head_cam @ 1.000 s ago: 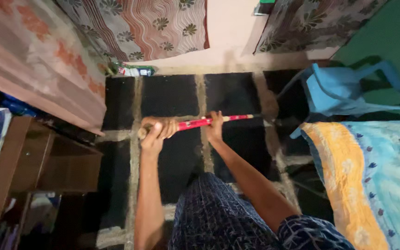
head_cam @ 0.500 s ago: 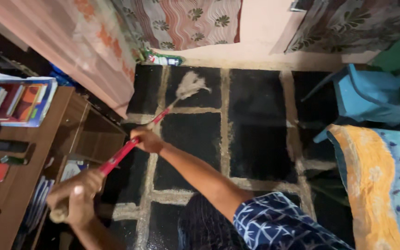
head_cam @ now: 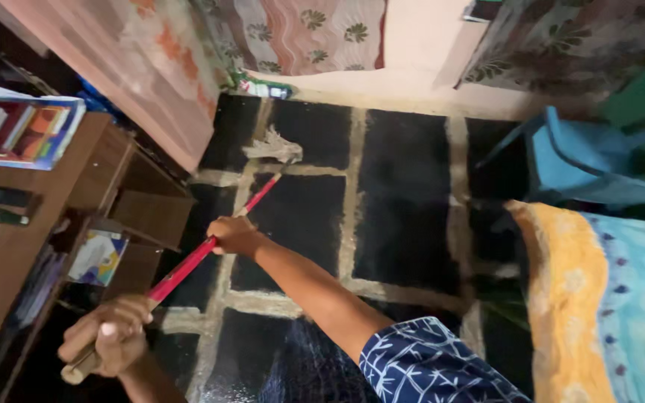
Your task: The person mops a dark-tiled floor using a mop with a red and white handle, repeatedly dipping the mop into a bucket of water and wringing it out by hand.
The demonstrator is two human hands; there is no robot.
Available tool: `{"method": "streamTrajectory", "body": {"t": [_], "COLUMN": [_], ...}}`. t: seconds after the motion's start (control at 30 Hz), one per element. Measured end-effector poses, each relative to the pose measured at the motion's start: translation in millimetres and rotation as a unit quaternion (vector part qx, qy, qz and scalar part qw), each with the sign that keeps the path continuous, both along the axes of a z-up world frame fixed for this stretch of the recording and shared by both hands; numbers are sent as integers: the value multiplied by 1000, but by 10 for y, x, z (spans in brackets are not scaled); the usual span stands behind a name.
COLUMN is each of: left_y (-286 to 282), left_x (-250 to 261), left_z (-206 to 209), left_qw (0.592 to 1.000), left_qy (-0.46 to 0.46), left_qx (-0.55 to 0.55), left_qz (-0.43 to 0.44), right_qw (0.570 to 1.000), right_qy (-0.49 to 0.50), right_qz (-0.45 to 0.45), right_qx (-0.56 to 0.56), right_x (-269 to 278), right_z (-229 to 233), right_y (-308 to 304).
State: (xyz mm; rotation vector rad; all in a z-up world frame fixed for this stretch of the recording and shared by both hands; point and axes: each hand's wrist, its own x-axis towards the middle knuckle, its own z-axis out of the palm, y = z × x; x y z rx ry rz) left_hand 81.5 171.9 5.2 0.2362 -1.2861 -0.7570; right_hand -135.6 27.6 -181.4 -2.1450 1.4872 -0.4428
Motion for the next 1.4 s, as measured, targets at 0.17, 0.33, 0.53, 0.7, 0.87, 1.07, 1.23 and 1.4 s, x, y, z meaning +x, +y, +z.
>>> {"method": "streamTrajectory", "body": {"t": [0.17, 0.33, 0.53, 0.7, 0.87, 1.07, 1.23, 1.4], "left_y": [403, 445, 517, 668, 724, 1035, 1237, 1467], "left_x": [-522, -1157, -1958, -2228, -1945, -1336, -640, 144], "left_z": [-61, -92, -110, -103, 126, 407, 543, 571], "left_qw": [994, 974, 915, 884, 877, 910, 953, 980], "left_qy": [-31, -20, -72, -35, -51, -171, -224, -177], "left_qx": [64, 87, 112, 121, 102, 54, -6, 4], "left_qz": [-81, -208, -382, -450, -466, -373, -205, -91], "right_qw": [995, 960, 908, 857, 787, 771, 495, 876], "right_qy": [49, -6, -14, -38, -89, -301, -859, -447], "right_qz": [-89, -277, -416, -475, -528, -452, -128, -65], "right_qx": [5, 39, -52, -199, -307, -332, 7, -171], "right_x": [-720, -1541, -2414, -2460, -2032, -1395, -613, 563], "right_z": [73, -246, -624, -552, -396, -407, -520, -206], "right_y": [694, 1411, 2090, 2584, 2497, 2162, 1610, 1447]}}
